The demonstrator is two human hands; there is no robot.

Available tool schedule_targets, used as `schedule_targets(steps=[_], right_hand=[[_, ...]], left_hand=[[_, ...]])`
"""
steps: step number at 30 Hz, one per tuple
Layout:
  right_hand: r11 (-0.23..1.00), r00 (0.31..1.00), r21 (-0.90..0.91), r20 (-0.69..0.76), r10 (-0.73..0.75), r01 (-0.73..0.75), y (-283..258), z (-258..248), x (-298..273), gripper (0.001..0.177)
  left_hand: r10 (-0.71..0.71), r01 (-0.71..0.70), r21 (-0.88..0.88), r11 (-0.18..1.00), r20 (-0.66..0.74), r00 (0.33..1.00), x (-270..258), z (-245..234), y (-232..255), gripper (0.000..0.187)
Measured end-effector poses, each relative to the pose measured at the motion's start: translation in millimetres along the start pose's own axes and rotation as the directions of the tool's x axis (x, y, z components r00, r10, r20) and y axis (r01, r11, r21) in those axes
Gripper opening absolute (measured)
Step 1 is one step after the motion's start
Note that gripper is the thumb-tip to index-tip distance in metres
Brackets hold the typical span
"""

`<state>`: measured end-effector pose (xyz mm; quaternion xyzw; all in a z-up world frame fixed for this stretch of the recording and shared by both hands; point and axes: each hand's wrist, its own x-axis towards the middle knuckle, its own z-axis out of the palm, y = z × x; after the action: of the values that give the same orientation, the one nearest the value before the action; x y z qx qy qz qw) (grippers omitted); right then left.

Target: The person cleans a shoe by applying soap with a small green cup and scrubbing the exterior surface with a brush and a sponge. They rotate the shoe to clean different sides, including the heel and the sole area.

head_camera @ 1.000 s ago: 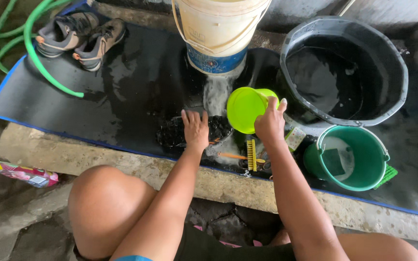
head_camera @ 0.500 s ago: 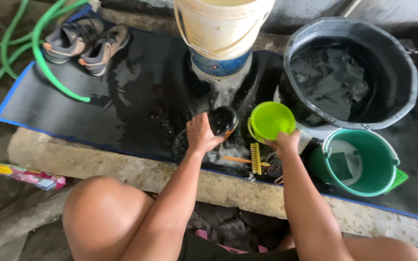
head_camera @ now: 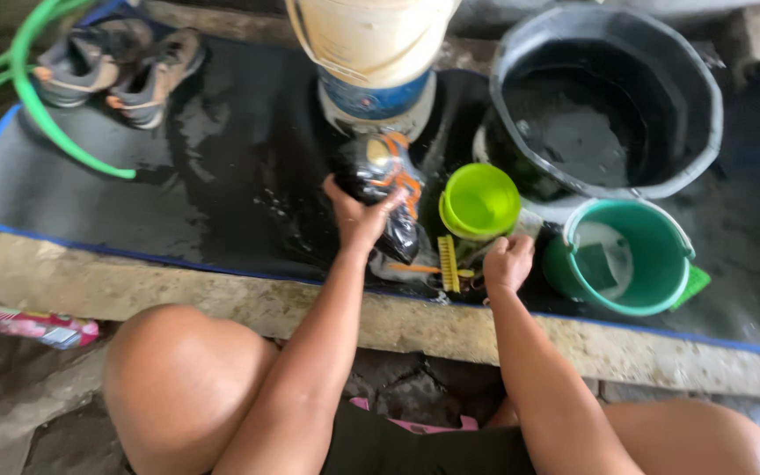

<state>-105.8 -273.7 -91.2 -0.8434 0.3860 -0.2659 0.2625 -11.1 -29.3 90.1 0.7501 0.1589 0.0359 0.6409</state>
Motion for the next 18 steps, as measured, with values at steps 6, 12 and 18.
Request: schedule_targets(steps=[6,12,18], right_hand=[[0.991,0.958,-0.096,0.265,0.112,-0.09,-31,-56,-18,0.024],[0.932,0.953,-0.362,0.288,0.098,0.013,-18,-33,0,0.061],[0.903,0.864,-0.392,0.378,0.333,-0.177,-7,-23,39,0.074]], left_hand=[[-0.143,0.142,-0.014,0.99,-0.032,0.989,8,-8,-5,0.114],[-0.156,0.158,0.011,0.987,-0.108,0.982,17,-7,-12,0.104],[-0.239,0.194,-0.186,0.963,-0.262,0.935,16,-9,-13,0.101]])
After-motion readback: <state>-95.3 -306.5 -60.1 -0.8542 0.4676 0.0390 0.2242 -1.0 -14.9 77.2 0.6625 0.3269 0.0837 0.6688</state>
